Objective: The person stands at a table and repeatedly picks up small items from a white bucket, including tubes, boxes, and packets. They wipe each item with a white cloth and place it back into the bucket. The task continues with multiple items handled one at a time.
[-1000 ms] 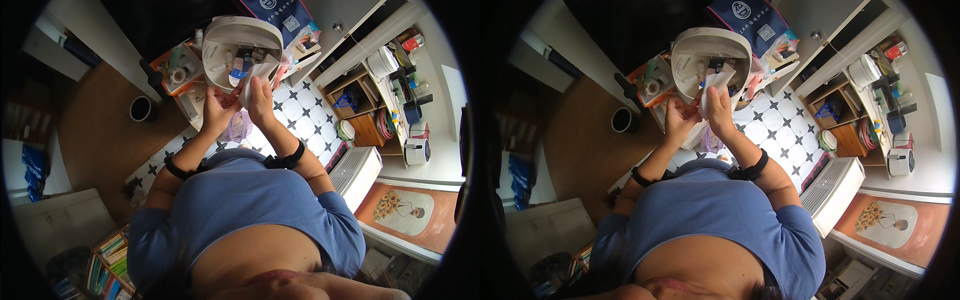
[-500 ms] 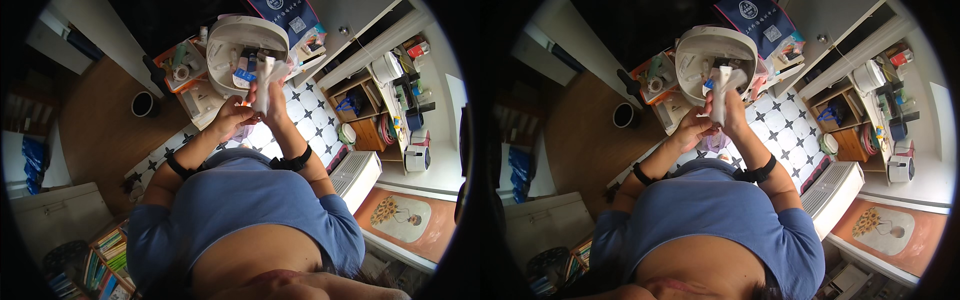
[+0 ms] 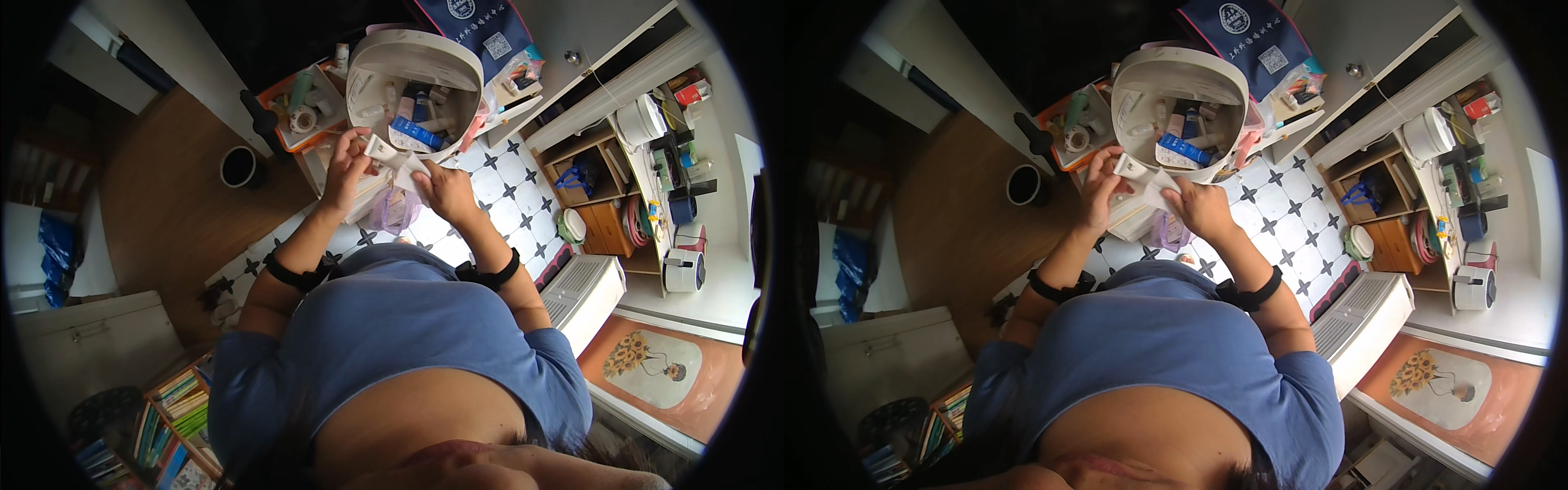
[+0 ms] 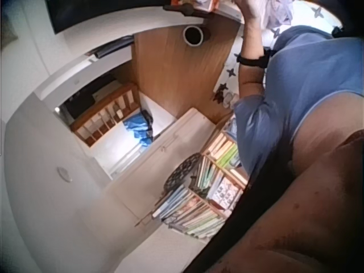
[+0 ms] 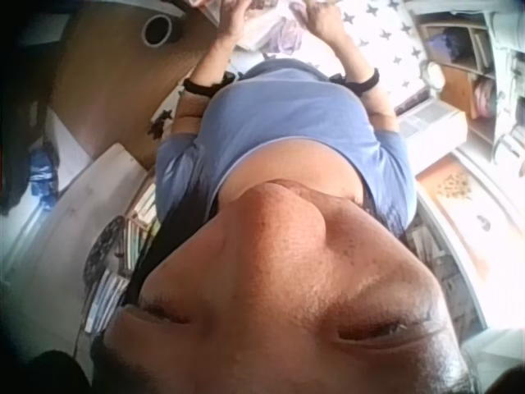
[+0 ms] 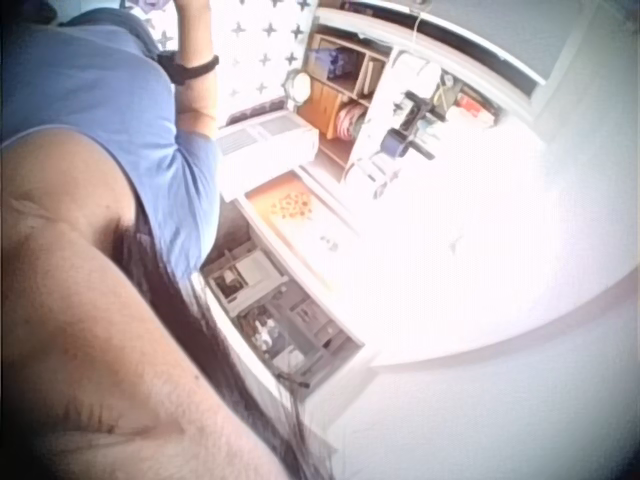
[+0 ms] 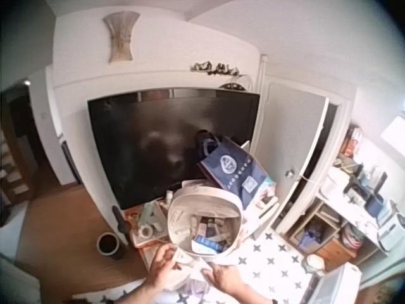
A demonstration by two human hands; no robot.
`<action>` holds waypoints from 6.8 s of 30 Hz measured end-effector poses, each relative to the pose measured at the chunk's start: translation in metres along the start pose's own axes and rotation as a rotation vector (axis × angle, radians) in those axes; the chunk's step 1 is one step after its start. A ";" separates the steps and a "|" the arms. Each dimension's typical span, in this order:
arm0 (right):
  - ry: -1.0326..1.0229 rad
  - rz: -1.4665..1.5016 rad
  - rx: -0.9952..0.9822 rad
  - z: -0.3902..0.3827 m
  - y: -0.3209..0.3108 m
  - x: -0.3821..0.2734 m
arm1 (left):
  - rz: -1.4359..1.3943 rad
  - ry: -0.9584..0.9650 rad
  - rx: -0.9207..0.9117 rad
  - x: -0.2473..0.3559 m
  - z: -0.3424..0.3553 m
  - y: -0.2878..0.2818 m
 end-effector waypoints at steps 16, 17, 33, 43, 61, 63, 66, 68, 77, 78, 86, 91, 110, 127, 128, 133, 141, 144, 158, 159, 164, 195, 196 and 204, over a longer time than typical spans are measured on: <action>0.823 1.570 0.003 -0.029 0.053 0.054 | 0.292 0.021 -0.221 -0.004 -0.013 -0.010; 0.852 1.605 -0.039 -0.029 0.056 0.054 | 0.242 0.002 -0.212 -0.008 -0.013 -0.011; 0.639 1.609 -0.081 0.005 0.035 0.048 | -0.408 -0.189 0.005 -0.056 0.005 -0.041; 0.556 1.605 0.122 -0.039 -0.019 0.109 | -0.153 -0.095 0.893 -0.109 0.109 -0.244; 0.669 1.924 0.587 -0.097 -0.047 0.138 | 1.031 0.664 0.024 -0.057 0.104 -0.059; 0.598 1.938 0.534 -0.094 -0.049 0.137 | 0.944 0.514 -0.096 -0.078 0.101 -0.027; 0.367 1.961 0.378 -0.086 -0.056 0.129 | 0.879 0.142 -0.046 -0.124 0.122 -0.027; 0.536 1.869 0.480 -0.093 -0.055 0.132 | 1.046 0.036 0.039 -0.146 0.152 -0.037; 0.656 1.767 0.638 -0.124 -0.066 0.136 | 1.794 -0.386 -0.178 -0.152 0.198 -0.051; 0.611 1.758 0.616 -0.127 -0.069 0.135 | 1.815 -0.400 -0.178 -0.151 0.199 -0.052; 0.683 1.850 0.632 -0.128 -0.058 0.143 | 1.429 -0.096 -0.161 -0.125 0.182 -0.040; 0.536 1.909 0.293 -0.067 -0.026 0.127 | 0.772 0.003 -0.157 -0.083 0.119 0.008; 0.589 0.994 0.349 0.005 0.002 0.063 | 0.692 0.371 -0.173 0.007 0.008 0.068; 0.283 0.540 0.413 0.005 -0.038 0.010 | 0.598 0.171 -0.264 0.027 0.008 0.070; 0.238 0.513 0.415 0.006 -0.041 0.004 | 0.421 0.013 -0.292 0.019 0.009 0.067; -0.058 0.263 0.288 0.012 -0.053 -0.015 | 0.223 -0.241 -0.350 0.012 0.015 0.057; 0.101 0.808 -0.233 0.006 -0.029 -0.003 | 1.106 0.670 -0.500 0.057 0.021 0.076; 0.107 0.964 -0.246 0.005 -0.025 -0.005 | 1.128 0.735 -0.415 0.060 0.024 0.078; 0.431 1.360 0.033 0.013 0.001 0.013 | 0.232 0.371 -0.088 0.014 0.022 0.050; 0.393 1.393 0.168 0.014 0.000 0.015 | 0.277 0.415 0.025 0.017 0.014 0.047; 0.600 1.577 0.328 0.018 0.007 0.037 | 1.040 0.879 -0.197 0.037 -0.025 0.075; 0.288 0.264 0.102 -0.004 0.036 0.033 | 1.249 0.704 -0.226 0.001 -0.016 0.044; 0.171 0.303 0.122 -0.001 0.033 0.025 | 1.231 0.672 -0.197 0.002 -0.013 0.039; 0.026 0.408 -0.050 0.008 0.043 -0.002 | 1.363 0.670 -0.184 -0.003 -0.010 0.027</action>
Point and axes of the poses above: each hand's wrist, its own z-axis towards the middle knuckle, its own y-axis out of the palm, x = y × z, the point moved 5 cm from there along z, towards the middle knuckle, and after that the axes turned 1 degree about x, right-handed, at the moved point
